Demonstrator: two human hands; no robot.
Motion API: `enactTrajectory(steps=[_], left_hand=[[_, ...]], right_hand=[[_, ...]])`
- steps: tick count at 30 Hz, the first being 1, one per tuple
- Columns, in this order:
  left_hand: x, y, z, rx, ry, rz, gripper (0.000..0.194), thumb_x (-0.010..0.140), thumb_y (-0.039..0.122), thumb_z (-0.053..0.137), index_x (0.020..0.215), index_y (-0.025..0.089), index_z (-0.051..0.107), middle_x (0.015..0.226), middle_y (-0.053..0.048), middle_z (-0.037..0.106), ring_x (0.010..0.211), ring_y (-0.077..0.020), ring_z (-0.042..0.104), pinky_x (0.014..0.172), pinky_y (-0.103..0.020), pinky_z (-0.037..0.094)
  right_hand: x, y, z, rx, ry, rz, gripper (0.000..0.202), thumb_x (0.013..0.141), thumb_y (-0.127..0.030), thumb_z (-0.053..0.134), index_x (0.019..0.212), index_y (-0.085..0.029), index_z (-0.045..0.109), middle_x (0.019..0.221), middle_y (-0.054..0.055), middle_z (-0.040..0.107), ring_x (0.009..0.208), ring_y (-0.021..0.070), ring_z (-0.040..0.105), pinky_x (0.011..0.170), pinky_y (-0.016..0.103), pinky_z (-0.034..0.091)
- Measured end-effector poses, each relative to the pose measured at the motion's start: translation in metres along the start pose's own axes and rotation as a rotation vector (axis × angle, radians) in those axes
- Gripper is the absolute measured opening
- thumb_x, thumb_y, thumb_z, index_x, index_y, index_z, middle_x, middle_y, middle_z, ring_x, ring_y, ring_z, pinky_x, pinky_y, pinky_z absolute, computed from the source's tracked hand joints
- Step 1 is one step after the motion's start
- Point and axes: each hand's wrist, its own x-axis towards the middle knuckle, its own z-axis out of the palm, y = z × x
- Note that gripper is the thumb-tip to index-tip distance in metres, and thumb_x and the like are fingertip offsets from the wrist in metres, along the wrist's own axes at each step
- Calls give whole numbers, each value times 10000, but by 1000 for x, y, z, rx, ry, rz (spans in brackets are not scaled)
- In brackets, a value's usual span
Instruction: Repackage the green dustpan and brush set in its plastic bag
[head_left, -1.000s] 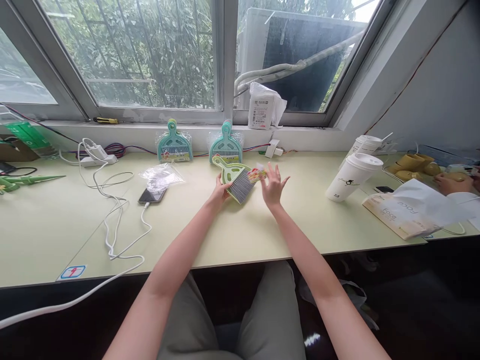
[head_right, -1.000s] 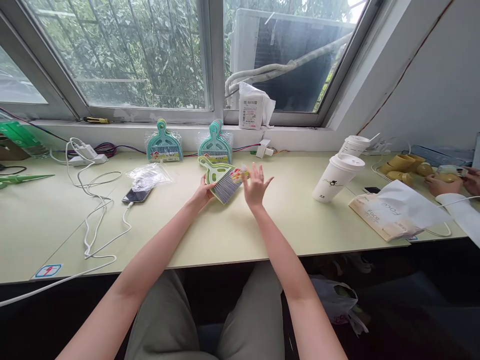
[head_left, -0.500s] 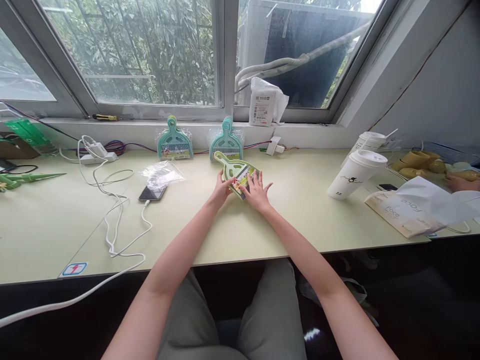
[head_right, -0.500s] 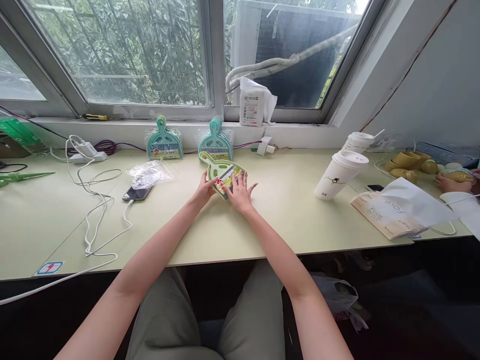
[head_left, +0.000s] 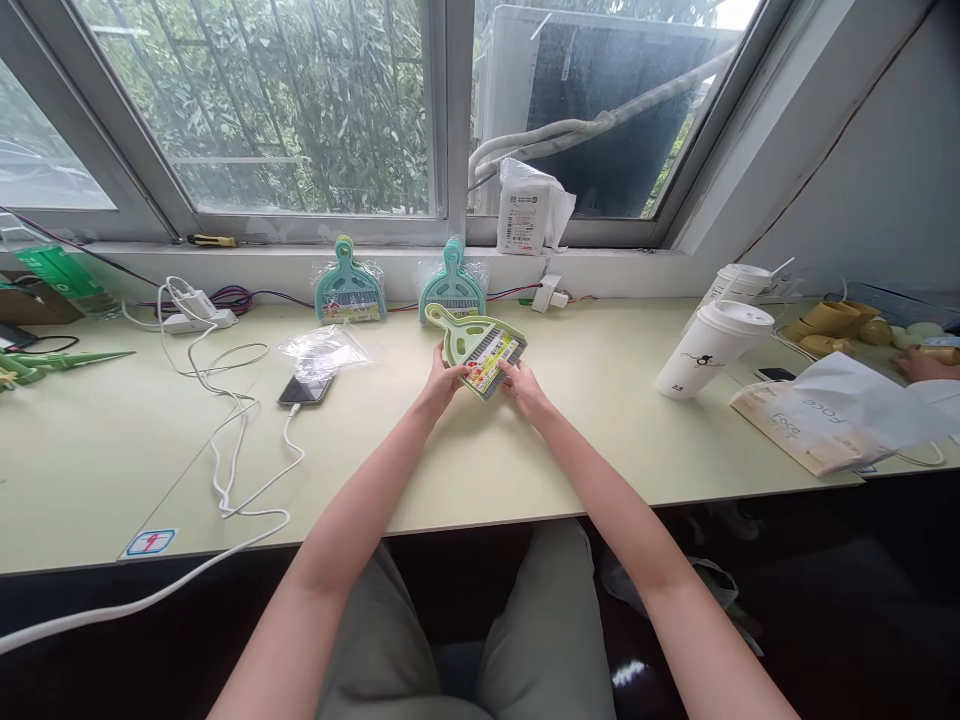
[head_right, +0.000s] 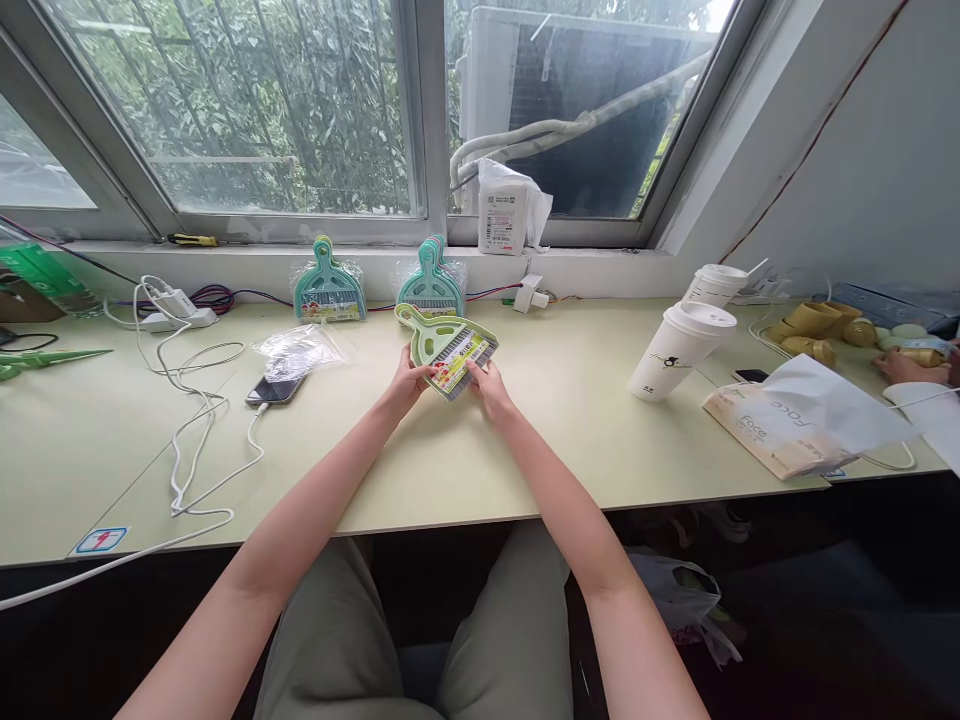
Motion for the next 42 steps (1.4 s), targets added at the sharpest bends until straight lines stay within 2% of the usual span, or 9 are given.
enactTrajectory(steps=[6,15,18,21,25,29,33,37,42], left_hand=[[1,1,-2,65,-57,12,850,576,86,699,1313,289,327,1164,-22,578,1085,-208,583,872,-353,517],[5,1,-10,149,-114,21,832,603,145,735,1316,286,331,1229,-47,562,1106,-212,576,905,-369,500],[11,11,-13,304,-113,6,618,753,301,648,1311,250,386,1199,-68,594,1067,-208,596,917,-390,483],[19,26,-25,633,61,116,382,898,343,412,1225,174,510,1142,-104,622,1056,-224,592,953,-429,446],[23,43,-66,1136,573,326,423,828,105,364,1194,145,571,1307,-138,520,1272,-269,424,1072,-439,320],[21,50,-113,1395,790,136,449,820,150,429,1250,148,560,1470,-147,351,1387,-332,242,1094,-486,242],[22,48,-122,1556,642,-56,354,888,250,373,1085,146,648,1265,-188,555,1246,-335,435,1038,-504,275],[22,42,-101,1698,475,18,259,865,276,434,923,168,663,1071,-151,634,1067,-294,544,974,-443,335],[16,34,-86,1639,252,75,327,810,184,499,1131,211,558,1024,-90,629,1037,-251,539,863,-342,409]], right_hand=[[3,-1,-4,296,-49,113,115,863,-167,581,968,-149,626,1002,62,725,785,127,695,771,250,574],[0,-6,-4,337,-44,130,77,856,-113,588,889,-135,655,910,61,743,752,138,703,771,275,586],[0,-8,-8,330,-52,112,81,836,-101,613,888,-130,667,890,64,747,778,153,708,817,305,580],[1,-9,-11,321,-38,110,87,814,-91,636,886,-128,668,865,65,749,787,166,712,839,332,577],[1,-7,-12,308,-14,113,82,806,-87,644,875,-127,661,857,60,749,759,160,712,824,331,585],[1,-6,-12,297,-43,94,106,804,-104,651,906,-130,660,894,60,746,785,163,715,818,334,591],[0,-8,-12,258,-48,95,149,777,-144,700,919,-141,657,923,71,744,821,184,718,854,363,581],[-1,-9,-11,231,-27,116,120,793,-103,665,908,-138,660,921,70,746,823,177,716,820,333,591],[-2,-9,-12,200,-28,163,107,809,-95,640,908,-130,662,910,78,745,789,173,717,746,297,604]])
